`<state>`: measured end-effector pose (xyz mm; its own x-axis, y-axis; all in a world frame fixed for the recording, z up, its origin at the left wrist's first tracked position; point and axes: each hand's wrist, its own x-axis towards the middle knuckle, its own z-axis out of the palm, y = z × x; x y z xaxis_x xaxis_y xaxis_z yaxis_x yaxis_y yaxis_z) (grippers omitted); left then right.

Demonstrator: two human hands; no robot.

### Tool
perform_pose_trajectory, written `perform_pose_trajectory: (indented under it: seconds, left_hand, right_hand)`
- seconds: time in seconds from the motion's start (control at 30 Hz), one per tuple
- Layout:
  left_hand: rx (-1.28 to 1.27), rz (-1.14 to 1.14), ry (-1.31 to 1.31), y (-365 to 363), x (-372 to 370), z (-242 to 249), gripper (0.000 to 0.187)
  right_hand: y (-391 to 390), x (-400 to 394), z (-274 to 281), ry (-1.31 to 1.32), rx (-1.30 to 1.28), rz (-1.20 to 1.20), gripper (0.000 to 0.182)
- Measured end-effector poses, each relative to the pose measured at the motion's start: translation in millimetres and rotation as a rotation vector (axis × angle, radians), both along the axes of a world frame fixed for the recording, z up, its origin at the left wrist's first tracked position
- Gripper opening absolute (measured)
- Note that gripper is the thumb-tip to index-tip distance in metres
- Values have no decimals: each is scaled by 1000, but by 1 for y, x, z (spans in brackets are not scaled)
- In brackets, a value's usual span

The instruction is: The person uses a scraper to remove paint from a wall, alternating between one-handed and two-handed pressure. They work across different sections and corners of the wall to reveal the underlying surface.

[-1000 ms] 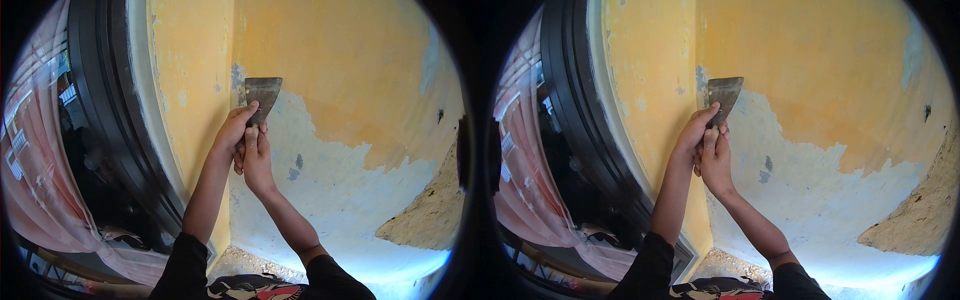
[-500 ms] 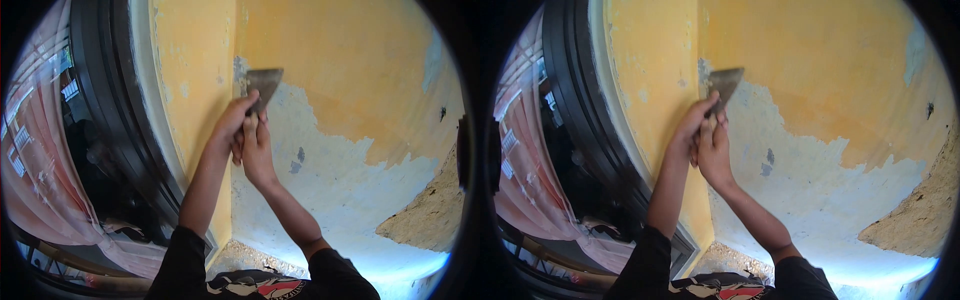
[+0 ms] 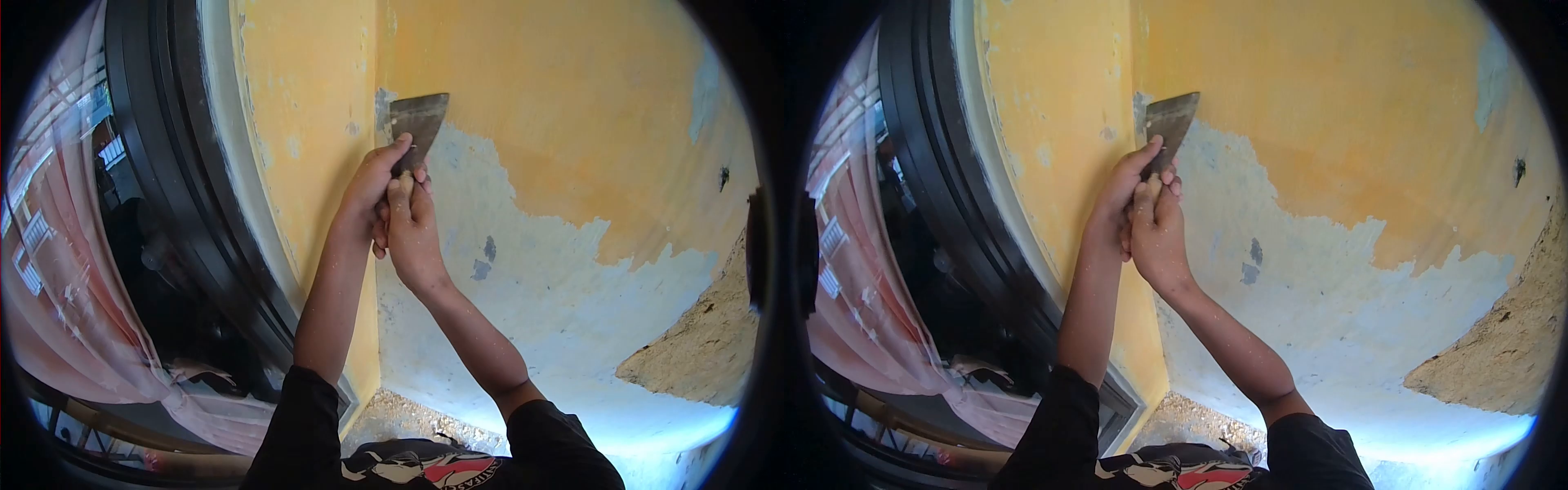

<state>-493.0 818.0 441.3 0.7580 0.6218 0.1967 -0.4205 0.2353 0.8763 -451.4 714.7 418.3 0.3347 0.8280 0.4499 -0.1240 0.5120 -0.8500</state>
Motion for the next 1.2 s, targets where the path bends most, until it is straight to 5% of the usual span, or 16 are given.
perform_pose_trajectory:
  seconds: [0.4, 0.77, 1.13, 1.2]
  left_hand:
    - [108, 35, 72, 1, 2, -5, 42]
    - [-83, 59, -39, -10, 5, 3, 40]
    - [170, 67, 43, -28, -10, 17, 53]
    - [326, 283, 237, -51, -34, -1, 57]
  right_hand:
    - [0, 5, -8, -39, 43, 1, 21]
    - [0, 10, 2, -49, -13, 21, 19]
    - [-42, 19, 10, -9, 9, 143, 27]
    - [-81, 27, -30, 30, -106, 118, 21]
